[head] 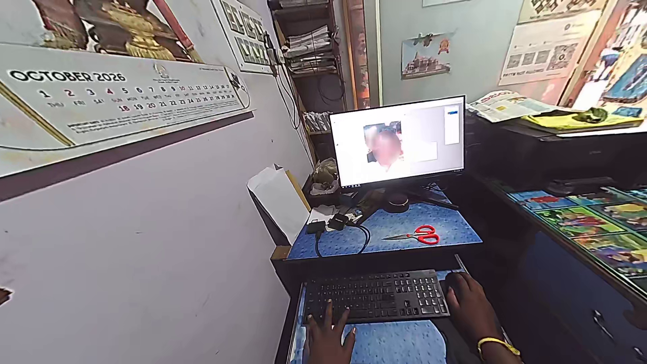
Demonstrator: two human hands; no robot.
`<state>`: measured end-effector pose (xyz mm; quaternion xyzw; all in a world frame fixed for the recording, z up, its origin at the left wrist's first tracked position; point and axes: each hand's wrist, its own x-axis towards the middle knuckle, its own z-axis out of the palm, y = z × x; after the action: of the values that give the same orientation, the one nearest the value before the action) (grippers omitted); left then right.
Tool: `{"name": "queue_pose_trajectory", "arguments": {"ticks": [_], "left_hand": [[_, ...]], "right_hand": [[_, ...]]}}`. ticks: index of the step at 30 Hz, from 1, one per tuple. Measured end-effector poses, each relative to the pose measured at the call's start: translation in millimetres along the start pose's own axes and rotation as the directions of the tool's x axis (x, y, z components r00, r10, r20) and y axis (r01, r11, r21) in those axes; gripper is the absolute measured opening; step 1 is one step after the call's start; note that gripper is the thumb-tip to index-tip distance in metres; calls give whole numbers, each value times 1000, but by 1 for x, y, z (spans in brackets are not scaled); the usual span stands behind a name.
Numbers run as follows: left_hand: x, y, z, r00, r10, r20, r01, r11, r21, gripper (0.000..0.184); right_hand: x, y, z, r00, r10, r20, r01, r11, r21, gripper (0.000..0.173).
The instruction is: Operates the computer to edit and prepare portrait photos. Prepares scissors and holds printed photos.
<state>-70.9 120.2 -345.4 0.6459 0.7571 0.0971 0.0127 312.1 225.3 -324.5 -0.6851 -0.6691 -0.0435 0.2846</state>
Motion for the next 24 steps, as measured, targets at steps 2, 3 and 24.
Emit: {"name": "queue_pose_trajectory", "arguments": {"ticks": [2,3,24], "left_hand": [[-8,0,11,991,-34,-129,25,997,-66,53],[-10,0,11,986,-58,-158,39,992,-117,54],[-4,-6,22,990,-16,-144,3,996,-89,64]], "right_hand": [[0,0,-1,1000,10,1,-10,1000,-5,45],[-1,0,-1,1000,15,7,-15,1000,-14,45],[1,10,11,999,-28,-26,26,998,-63,42]]}}
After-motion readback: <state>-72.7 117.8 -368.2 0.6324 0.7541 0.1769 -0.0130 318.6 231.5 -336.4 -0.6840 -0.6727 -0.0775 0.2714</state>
